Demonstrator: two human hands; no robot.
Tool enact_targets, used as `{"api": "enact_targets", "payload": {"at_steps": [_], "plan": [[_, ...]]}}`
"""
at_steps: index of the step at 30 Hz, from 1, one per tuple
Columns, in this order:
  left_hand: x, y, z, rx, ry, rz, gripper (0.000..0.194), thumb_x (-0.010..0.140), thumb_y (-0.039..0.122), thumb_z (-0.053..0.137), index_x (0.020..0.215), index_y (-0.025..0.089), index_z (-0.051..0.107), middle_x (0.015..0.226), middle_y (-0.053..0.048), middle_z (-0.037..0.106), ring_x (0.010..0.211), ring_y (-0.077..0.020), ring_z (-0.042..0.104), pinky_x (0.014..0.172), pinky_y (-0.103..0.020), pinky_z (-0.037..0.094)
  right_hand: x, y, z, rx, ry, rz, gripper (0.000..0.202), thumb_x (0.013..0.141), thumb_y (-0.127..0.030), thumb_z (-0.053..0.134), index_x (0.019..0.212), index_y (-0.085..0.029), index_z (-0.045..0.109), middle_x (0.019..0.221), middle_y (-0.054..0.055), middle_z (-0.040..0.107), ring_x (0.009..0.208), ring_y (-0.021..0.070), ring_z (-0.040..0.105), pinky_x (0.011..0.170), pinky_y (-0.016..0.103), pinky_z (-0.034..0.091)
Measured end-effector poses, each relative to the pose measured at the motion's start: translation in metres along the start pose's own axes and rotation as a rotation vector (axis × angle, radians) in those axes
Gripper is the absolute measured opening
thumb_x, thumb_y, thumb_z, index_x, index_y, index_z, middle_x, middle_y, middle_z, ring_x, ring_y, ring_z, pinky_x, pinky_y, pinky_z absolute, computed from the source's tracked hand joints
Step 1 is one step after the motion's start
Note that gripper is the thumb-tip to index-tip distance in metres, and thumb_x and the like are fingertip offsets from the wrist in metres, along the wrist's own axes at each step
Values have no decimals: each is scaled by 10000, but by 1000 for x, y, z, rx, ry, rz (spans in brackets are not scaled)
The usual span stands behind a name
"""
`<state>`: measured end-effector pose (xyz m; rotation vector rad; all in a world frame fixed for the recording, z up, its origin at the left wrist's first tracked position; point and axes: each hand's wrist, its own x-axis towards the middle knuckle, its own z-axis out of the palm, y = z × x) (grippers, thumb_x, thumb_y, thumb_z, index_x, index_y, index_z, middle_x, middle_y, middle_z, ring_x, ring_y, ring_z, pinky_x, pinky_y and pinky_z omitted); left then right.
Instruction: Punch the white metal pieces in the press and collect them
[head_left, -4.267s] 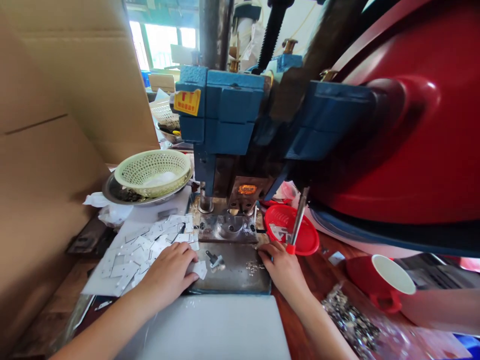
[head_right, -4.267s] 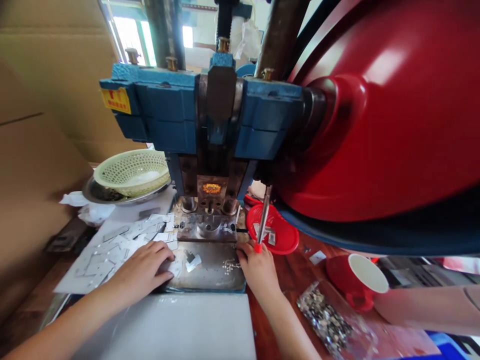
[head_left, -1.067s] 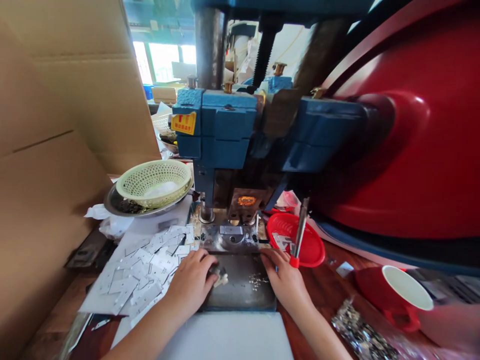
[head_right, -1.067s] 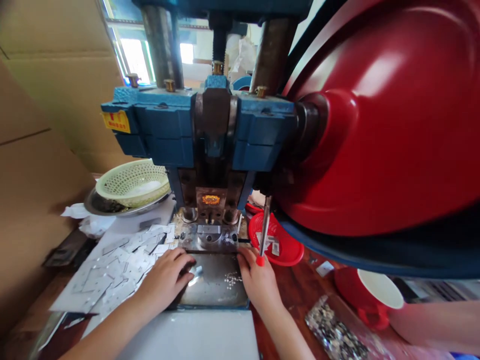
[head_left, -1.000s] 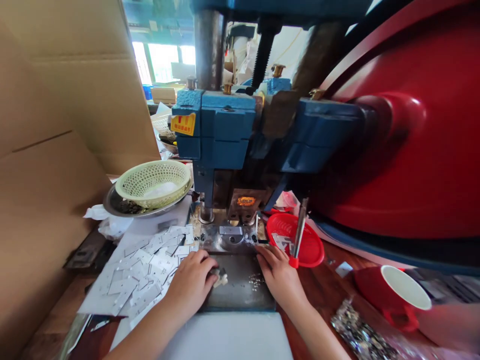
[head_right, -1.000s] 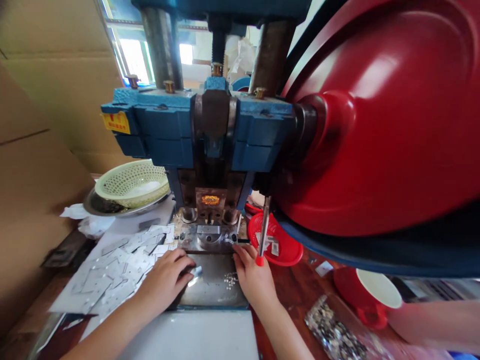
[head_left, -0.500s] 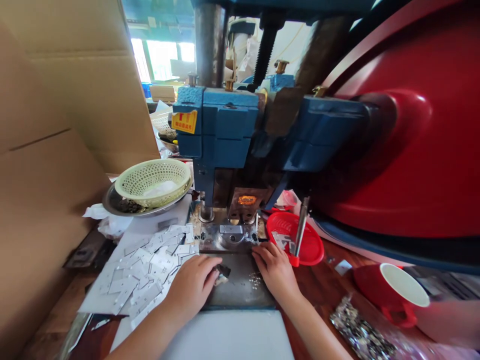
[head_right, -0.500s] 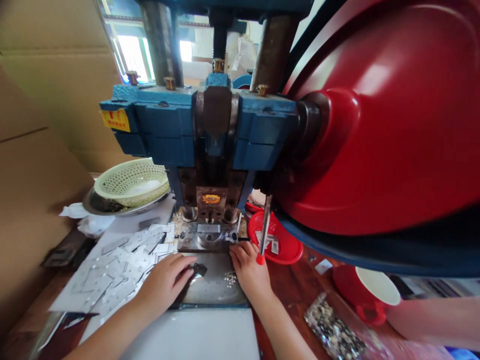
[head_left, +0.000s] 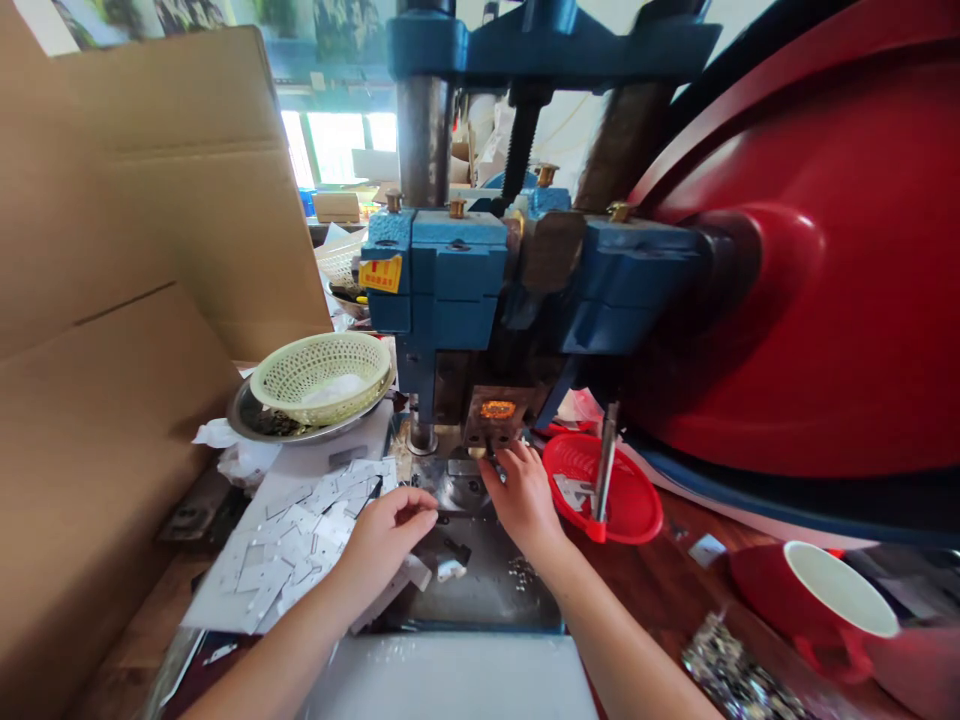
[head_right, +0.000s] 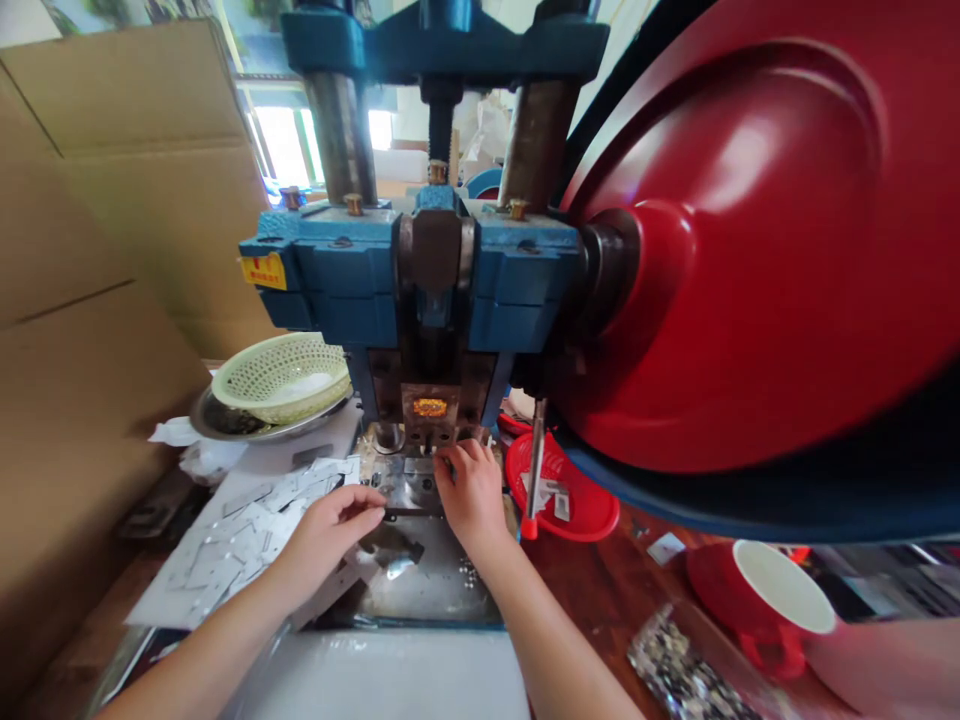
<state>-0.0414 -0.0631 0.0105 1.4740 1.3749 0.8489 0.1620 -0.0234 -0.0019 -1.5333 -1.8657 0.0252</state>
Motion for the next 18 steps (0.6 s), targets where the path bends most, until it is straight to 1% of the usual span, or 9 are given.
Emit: {"api": "enact_targets", "payload": {"at_steps": [2, 4, 7, 9, 11, 13, 16, 18], "plan": [[8, 6, -5, -19, 8, -8, 183, 739, 302, 608, 865, 188, 676, 801, -16, 689, 750, -182, 626, 702, -296, 489, 3, -7, 6, -55, -16, -9, 187, 857, -253, 512, 746, -209, 655, 840, 64, 629, 847, 224, 555, 772, 356, 426], [18, 9, -7, -36, 37, 18, 184, 724, 298, 619, 859, 186, 677, 785, -12, 687, 740, -177, 625, 695, -292, 486, 0, -11, 6, -85, -28, -33, 183, 858, -266, 523, 769, -223, 677, 866, 59, 630, 868, 225, 549, 783, 364, 421], [32, 10, -4, -54, 69, 55, 189, 719, 294, 622, 856, 176, 678, 773, -15, 687, 730, -177, 626, 689, -289, 483, -11, -13, -1, -107, -35, -109, 189, 876, -289, 511, 912, -264, 695, 925, 49, 635, 900, 222, 541, 866, 411, 403], [40, 12, 1, -34, 86, 74, 191, 726, 299, 617, 857, 175, 681, 789, -21, 694, 739, -180, 627, 703, -293, 480, -17, -12, -7, -116, -46, -160, 207, 883, -306, 504, 992, -280, 679, 971, 43, 643, 956, 228, 537, 961, 468, 354], [46, 14, 7, 14, 94, 84, 184, 738, 301, 610, 857, 182, 684, 811, -23, 702, 756, -186, 629, 714, -297, 480, -21, -9, -9, -112, -56, -188, 227, 888, -321, 499, 1046, -286, 659, 1045, 41, 642, 1041, 244, 523, 1014, 513, 307], [51, 17, 14, 62, 94, 93, 164, 748, 290, 607, 848, 187, 688, 819, -24, 708, 777, -193, 635, 718, -299, 481, -23, -5, -7, -76, -42, -189, 252, 897, -346, 481, 1072, -272, 646, 1092, 55, 633, 1093, 259, 511, 1002, 525, 332], [56, 21, 24, 119, 110, 121, 145, 767, 274, 605, 839, 189, 698, 821, -26, 714, 781, -194, 643, 721, -301, 483, -24, 2, -4, 14, 18, -154, 297, 912, -365, 440, 1100, -234, 629, 1093, 90, 628, 1075, 257, 534, 947, 505, 406], [60, 21, 30, 156, 136, 140, 139, 770, 270, 612, 835, 189, 704, 828, -29, 713, 781, -194, 641, 735, -312, 480, -24, 5, -3, 36, 37, -145, 299, 913, -352, 433, 1111, -235, 623, 1093, 93, 629, 1071, 254, 542, 935, 500, 421]]}}
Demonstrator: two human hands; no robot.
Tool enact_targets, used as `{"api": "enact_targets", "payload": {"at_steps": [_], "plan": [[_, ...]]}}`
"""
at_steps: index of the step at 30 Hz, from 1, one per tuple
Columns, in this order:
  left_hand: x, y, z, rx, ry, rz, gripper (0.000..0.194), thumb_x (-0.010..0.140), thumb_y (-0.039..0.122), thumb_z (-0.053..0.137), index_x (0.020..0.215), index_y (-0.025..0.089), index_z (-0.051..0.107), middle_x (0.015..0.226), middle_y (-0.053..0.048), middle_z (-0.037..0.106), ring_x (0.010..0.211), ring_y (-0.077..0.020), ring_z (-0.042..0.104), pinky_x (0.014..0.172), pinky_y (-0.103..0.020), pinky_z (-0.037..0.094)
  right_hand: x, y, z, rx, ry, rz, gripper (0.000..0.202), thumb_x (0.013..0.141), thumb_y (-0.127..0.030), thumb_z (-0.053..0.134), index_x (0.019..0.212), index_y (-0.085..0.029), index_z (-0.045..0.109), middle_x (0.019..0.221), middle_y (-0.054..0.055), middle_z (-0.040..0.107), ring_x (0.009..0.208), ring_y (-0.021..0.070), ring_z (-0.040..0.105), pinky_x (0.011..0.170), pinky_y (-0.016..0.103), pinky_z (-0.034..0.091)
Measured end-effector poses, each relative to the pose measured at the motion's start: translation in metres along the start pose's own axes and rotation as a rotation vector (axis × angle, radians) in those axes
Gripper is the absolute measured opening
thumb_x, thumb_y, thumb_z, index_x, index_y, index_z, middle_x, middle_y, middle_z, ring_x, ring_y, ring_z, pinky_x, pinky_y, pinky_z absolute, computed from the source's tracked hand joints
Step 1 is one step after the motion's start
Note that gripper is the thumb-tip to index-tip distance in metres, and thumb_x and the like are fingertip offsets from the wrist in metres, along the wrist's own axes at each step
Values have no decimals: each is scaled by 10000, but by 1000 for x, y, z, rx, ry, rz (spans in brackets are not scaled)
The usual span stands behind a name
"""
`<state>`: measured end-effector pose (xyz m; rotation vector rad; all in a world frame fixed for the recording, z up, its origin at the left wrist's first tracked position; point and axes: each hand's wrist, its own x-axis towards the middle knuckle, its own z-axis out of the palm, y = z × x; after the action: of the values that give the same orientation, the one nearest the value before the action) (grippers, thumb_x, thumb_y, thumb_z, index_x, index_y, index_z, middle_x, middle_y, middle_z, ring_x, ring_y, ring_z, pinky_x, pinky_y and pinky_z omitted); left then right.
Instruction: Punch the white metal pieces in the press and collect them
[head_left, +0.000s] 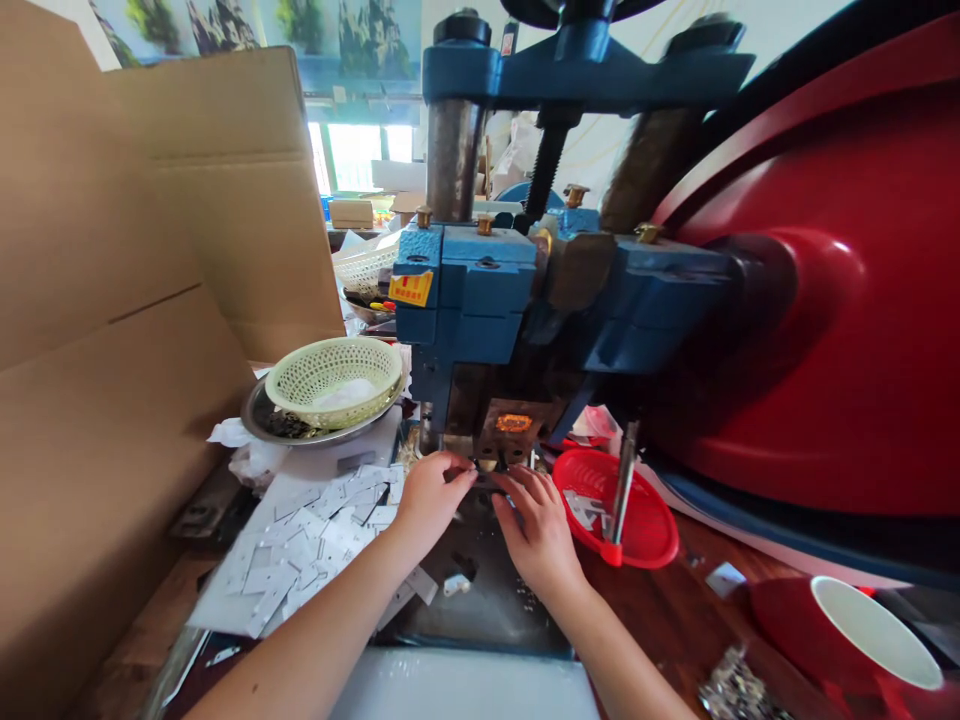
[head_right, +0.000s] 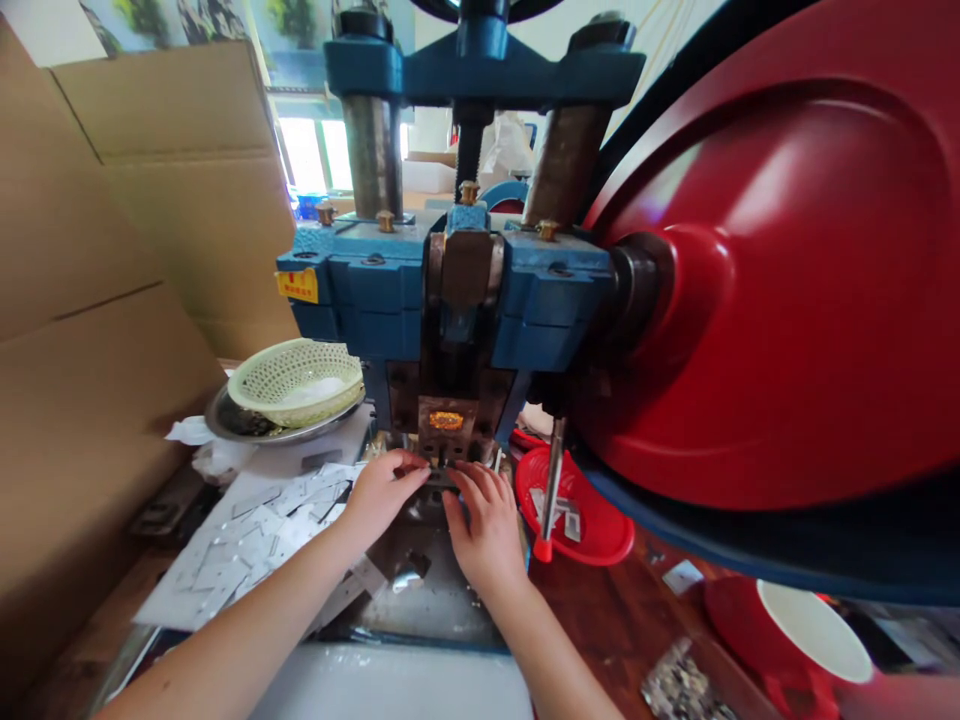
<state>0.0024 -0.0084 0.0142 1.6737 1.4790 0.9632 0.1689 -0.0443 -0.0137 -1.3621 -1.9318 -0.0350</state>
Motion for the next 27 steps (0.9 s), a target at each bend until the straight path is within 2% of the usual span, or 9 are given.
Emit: {"api": "enact_targets", "payload": {"at_steps": [5, 13, 16, 18, 20, 21, 25, 27], "plan": [[4, -4, 6, 75, 47, 31, 113, 758, 244, 623, 812, 197, 710, 856, -34, 690, 852, -203, 615, 821, -348, 449, 1, 1, -3, -61, -63, -29, 276, 904, -335, 457, 1088, -273, 654, 1111, 69, 633, 1128, 259, 508, 968, 507, 393], [10, -13, 8, 150, 18, 60, 135, 749, 226, 617, 842, 217, 714, 912, -39, 666, 928, -213, 587, 882, -365, 435, 10, -12, -13, -216, -151, -88, 241, 875, -372, 526, 1061, -289, 656, 1077, 55, 658, 1150, 285, 488, 1031, 581, 268], [13, -13, 11, 141, 5, 67, 159, 738, 186, 608, 856, 218, 711, 924, -34, 665, 931, -205, 591, 891, -355, 437, 16, -15, -13, -197, -150, -88, 219, 873, -357, 531, 1032, -286, 663, 1051, 53, 670, 1150, 287, 498, 1040, 594, 254], [13, -12, 9, 140, 18, 72, 165, 742, 193, 610, 878, 215, 702, 941, -35, 661, 943, -206, 588, 899, -356, 436, 15, -12, -12, -109, -135, -56, 230, 873, -365, 517, 1024, -278, 667, 1067, 59, 668, 1134, 287, 517, 1024, 590, 291], [10, -11, 1, 138, 49, 71, 165, 758, 219, 607, 902, 208, 685, 964, -41, 653, 965, -211, 581, 904, -361, 432, 7, -5, -15, 57, -86, 57, 270, 877, -398, 482, 1000, -253, 674, 1066, 76, 668, 1075, 275, 562, 973, 536, 388], [7, -11, -4, 138, 65, 73, 162, 768, 234, 601, 909, 206, 676, 974, -44, 648, 974, -214, 577, 903, -365, 431, 0, 0, -17, 156, -48, 163, 301, 878, -425, 464, 982, -239, 676, 1038, 85, 676, 1029, 266, 591, 930, 495, 440], [-15, -14, -30, 145, 78, 117, 123, 808, 253, 559, 878, 217, 653, 965, -37, 633, 971, -215, 568, 891, -376, 432, -41, 15, -39, 591, 81, 699, 487, 883, -571, 354, 981, -209, 664, 884, 92, 714, 870, 248, 665, 782, 390, 535], [-30, -18, -40, 154, 61, 110, 110, 810, 248, 554, 863, 230, 649, 958, -28, 624, 970, -215, 563, 881, -377, 437, -57, 18, -50, 770, 127, 777, 555, 880, -610, 306, 1042, -206, 651, 931, 97, 713, 881, 247, 669, 795, 385, 535]]}}
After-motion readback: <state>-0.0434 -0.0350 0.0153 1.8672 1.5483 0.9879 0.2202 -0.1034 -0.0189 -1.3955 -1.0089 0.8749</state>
